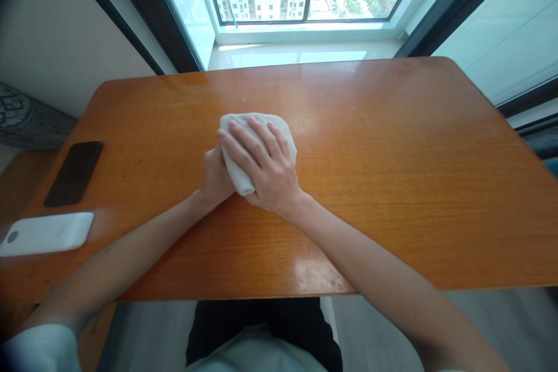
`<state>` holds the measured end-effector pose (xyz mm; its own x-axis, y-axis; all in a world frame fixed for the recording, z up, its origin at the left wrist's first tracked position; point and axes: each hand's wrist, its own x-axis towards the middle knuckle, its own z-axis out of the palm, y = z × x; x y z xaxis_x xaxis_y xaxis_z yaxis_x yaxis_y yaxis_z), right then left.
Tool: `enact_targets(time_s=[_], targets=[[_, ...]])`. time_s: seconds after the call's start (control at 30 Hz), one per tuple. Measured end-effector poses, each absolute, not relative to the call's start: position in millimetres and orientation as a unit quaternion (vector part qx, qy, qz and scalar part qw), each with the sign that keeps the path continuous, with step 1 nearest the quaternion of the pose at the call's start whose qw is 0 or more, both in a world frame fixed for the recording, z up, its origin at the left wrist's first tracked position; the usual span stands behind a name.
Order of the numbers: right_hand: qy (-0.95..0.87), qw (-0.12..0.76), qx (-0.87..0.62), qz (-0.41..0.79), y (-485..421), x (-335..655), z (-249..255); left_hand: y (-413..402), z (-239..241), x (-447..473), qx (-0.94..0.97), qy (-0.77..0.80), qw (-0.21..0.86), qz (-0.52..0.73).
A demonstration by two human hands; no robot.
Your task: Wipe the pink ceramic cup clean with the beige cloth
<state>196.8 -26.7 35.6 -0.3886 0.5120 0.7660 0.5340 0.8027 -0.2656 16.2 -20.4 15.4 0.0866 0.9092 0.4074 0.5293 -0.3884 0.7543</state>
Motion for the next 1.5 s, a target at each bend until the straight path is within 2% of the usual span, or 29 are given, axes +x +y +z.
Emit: enact_targets(time_s=[0.17, 0.23, 0.33, 0.4, 0.53, 0.63, 0.9, 1.0, 1.1, 1.2, 1.27, 1.4, 1.5], targets=[[-0.753, 0.529, -0.381, 0.088, -13, 202, 28, -24, 29, 22, 0.705, 0.494, 0.185, 0.474], [-0.779, 0.515, -0.352, 0.059, -15, 203, 28, -22, 25, 20, 0.704, 0.488, 0.193, 0.478], [-0.844, 0.441, -0.305, 0.012, -22, 201, 34, -19, 15, 16, 0.708, 0.491, 0.200, 0.467], [-0.852, 0.434, -0.294, 0.007, -23, 201, 35, -19, 14, 15, 0.707, 0.500, 0.197, 0.460], [-0.772, 0.515, -0.365, 0.075, -13, 204, 29, -23, 26, 22, 0.700, 0.503, 0.189, 0.471], [-0.741, 0.530, -0.397, 0.107, -8, 205, 24, -25, 33, 24, 0.698, 0.506, 0.191, 0.470], [-0.850, 0.448, -0.276, -0.030, -25, 200, 35, -17, 11, 15, 0.706, 0.498, 0.212, 0.457], [-0.819, 0.485, -0.305, 0.021, -21, 201, 34, -20, 17, 18, 0.701, 0.502, 0.206, 0.462], [-0.749, 0.533, -0.369, 0.136, -11, 204, 31, -24, 30, 23, 0.702, 0.494, 0.192, 0.475], [-0.709, 0.540, -0.403, 0.208, -4, 207, 28, -26, 36, 25, 0.705, 0.495, 0.189, 0.471], [-0.727, 0.534, -0.390, 0.182, -5, 207, 28, -26, 33, 23, 0.704, 0.501, 0.187, 0.467], [-0.824, 0.479, -0.300, 0.049, -17, 205, 32, -21, 18, 16, 0.712, 0.500, 0.191, 0.454], [-0.855, 0.443, -0.269, 0.014, -23, 203, 35, -18, 11, 13, 0.718, 0.498, 0.201, 0.442]])
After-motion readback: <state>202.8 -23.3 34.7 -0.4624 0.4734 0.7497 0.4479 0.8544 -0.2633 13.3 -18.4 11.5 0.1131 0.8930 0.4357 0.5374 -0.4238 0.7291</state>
